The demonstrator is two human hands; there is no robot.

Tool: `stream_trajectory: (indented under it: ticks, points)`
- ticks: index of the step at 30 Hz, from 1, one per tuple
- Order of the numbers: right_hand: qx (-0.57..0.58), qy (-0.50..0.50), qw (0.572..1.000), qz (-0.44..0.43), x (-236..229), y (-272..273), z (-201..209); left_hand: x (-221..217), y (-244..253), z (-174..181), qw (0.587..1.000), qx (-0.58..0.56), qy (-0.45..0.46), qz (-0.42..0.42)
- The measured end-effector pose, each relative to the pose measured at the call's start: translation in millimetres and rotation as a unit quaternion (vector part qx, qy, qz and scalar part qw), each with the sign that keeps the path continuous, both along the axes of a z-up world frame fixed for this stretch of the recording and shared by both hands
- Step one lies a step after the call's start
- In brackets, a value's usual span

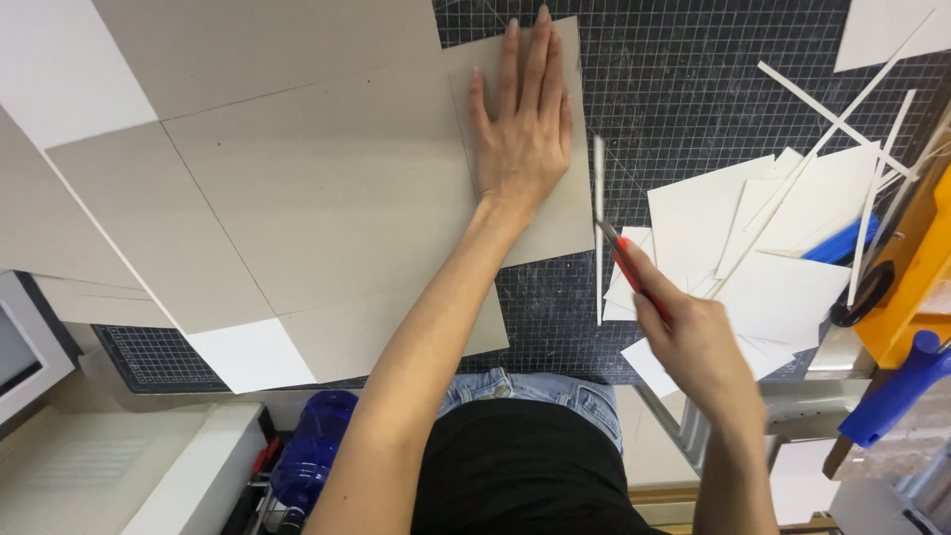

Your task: Cutting cardboard sheets along pre-marked lines using a utility knife on a cutting mat in a workshop environment.

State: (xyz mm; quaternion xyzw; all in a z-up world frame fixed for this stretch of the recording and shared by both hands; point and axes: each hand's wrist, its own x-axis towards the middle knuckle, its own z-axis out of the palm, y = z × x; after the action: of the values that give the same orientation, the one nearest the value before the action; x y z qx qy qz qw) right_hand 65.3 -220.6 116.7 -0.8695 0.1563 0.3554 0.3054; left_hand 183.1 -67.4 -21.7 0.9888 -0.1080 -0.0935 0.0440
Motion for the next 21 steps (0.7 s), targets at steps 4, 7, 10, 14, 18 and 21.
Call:
stream_trajectory:
  ticks: [4,7,10,14,18,21]
  points:
    - [-0.106,0.017,0.99,-0.094,5,2,38,7,0,22,0.995,0.064,0.08,0.022]
    - [0.053,-0.135,0.984,-0.108,-1,12,21,0,-1,10,0.992,0.116,0.028,0.044]
    - [0.044,0.081,0.986,-0.137,-4,4,17,-6,-6,-7,0.992,0.093,-0.041,0.076]
    - [0.018,0.004,0.965,-0.26,-38,-27,22,-23,-32,-26,0.998,0.008,-0.047,0.042]
    - [-0.046,-0.135,0.941,-0.307,-72,-57,19,-55,-35,-19,0.831,-0.337,0.033,-0.44]
    - [-0.028,-0.186,0.922,-0.338,-84,-59,12,-78,6,8,0.856,-0.372,-0.072,-0.351]
